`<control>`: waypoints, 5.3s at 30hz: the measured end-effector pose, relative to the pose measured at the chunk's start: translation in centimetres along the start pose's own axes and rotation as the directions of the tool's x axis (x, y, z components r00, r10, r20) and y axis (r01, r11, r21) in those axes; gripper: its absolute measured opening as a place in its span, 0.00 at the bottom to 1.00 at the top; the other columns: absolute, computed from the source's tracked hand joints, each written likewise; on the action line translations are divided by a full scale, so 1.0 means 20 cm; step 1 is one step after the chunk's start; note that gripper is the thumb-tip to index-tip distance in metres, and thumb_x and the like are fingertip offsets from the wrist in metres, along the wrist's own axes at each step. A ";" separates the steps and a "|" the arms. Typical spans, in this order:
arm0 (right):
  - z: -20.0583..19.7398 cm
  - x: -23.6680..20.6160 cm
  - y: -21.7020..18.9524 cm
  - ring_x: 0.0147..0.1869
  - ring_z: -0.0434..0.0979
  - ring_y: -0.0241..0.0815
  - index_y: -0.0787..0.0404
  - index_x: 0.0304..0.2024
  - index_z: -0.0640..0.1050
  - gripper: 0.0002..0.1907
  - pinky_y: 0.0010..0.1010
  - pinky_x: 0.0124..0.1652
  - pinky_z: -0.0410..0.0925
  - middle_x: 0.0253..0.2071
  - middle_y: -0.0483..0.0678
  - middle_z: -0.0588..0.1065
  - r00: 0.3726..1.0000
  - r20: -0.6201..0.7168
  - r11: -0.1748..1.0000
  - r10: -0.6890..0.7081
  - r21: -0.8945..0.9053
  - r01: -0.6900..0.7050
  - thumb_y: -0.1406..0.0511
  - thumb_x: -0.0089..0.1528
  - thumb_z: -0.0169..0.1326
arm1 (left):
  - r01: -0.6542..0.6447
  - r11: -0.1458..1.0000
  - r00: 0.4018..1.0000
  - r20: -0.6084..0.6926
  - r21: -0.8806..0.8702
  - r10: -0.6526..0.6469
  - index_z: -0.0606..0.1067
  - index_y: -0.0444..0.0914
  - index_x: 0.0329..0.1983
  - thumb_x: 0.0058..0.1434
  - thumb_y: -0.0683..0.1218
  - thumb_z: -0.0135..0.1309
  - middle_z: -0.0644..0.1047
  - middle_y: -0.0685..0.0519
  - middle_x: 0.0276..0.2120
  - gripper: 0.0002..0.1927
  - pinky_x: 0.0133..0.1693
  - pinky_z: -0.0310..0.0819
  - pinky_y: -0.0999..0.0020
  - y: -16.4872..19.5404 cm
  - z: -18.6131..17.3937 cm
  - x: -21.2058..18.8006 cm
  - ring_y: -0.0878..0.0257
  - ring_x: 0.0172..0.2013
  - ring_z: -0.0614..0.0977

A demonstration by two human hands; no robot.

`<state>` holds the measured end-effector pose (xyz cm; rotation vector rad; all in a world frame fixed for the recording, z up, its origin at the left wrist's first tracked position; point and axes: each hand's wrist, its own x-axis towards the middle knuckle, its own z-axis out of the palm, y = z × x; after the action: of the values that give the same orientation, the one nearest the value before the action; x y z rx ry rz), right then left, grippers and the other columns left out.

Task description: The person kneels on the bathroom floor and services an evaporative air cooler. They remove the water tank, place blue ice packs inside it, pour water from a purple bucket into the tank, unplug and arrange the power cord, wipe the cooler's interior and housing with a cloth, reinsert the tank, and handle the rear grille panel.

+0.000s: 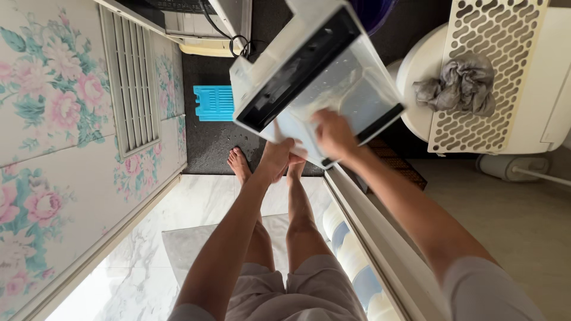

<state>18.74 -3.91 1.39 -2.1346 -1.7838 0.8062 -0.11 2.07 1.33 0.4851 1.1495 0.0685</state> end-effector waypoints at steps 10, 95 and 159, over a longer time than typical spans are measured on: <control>0.16 0.21 -0.19 0.63 0.74 0.51 0.63 0.59 0.77 0.20 0.38 0.59 0.68 0.60 0.58 0.77 0.870 0.164 0.454 0.465 0.800 -0.393 0.61 0.67 0.54 | -0.110 0.948 0.982 0.113 -0.300 0.149 0.68 0.29 0.63 0.68 0.40 0.49 0.78 0.40 0.50 0.20 0.43 0.85 0.57 -0.12 0.15 0.01 0.51 0.44 0.85; 0.57 -0.47 0.45 0.47 0.84 0.48 0.54 0.78 0.67 0.49 0.42 0.43 0.78 0.50 0.50 0.80 0.981 -0.179 -0.918 0.076 0.371 0.139 0.55 0.53 0.62 | -0.409 0.707 0.748 -0.233 0.576 0.622 0.24 0.31 0.77 0.64 0.51 0.67 0.45 0.25 0.67 0.66 0.68 0.62 0.39 -0.30 0.93 0.00 0.30 0.67 0.57; 1.05 2.21 2.40 0.45 0.84 0.55 0.70 0.64 0.67 0.41 0.39 0.37 0.80 0.51 0.61 0.77 0.694 -0.321 0.749 0.644 0.083 -0.657 0.56 0.58 0.72 | -0.126 0.489 0.910 -0.095 0.863 0.403 0.53 0.44 0.73 0.51 0.47 0.62 0.82 0.33 0.39 0.48 0.48 0.77 0.44 -0.25 -0.69 2.93 0.33 0.44 0.84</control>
<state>51.20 24.62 -51.76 -2.7668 -0.8514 0.4824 11.27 19.56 -55.34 1.6024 1.3420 -0.1763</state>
